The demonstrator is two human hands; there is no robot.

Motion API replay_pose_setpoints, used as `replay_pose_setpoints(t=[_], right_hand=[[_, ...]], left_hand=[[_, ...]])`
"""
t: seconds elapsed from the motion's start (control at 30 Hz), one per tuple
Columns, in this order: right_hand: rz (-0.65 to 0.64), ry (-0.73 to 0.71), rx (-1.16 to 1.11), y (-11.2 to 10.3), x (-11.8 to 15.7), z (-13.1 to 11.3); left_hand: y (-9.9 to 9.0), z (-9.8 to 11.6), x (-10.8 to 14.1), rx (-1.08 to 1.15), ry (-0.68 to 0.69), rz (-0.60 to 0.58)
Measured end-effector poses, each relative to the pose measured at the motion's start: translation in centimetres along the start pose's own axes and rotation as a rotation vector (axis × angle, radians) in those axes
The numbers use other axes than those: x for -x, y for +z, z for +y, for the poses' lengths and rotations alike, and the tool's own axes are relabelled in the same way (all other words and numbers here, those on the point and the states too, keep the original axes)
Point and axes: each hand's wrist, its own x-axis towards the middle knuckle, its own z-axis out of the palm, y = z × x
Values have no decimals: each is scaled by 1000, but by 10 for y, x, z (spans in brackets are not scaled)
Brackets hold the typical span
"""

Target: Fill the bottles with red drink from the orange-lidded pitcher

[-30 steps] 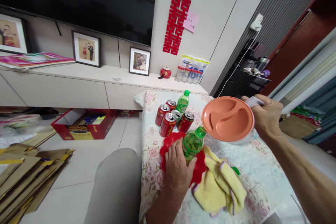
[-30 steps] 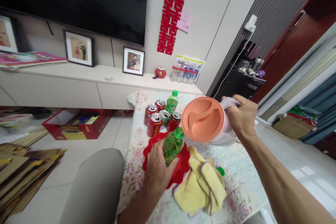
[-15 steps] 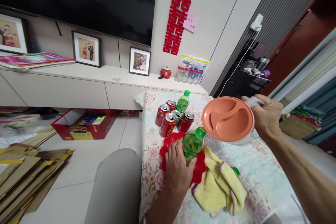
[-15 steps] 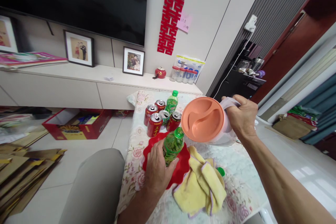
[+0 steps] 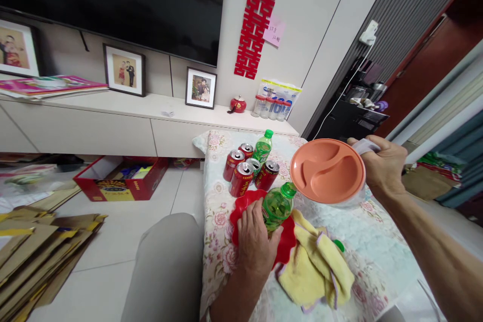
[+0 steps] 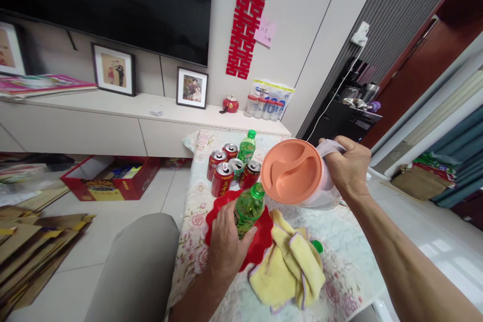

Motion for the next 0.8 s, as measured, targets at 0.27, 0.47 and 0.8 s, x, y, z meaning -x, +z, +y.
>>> replay_pose_setpoints(t=[0.27,0.47,0.8], right_hand=[[9,-12,13,0,-1,0],[0,-2,11,0,0,1],[10,-15,10,0,-1,1]], left_hand=[[0,0,0,-3,5,-6],[-1,0,0,-10,6,-15],[0,0,0,-16,12,-5]])
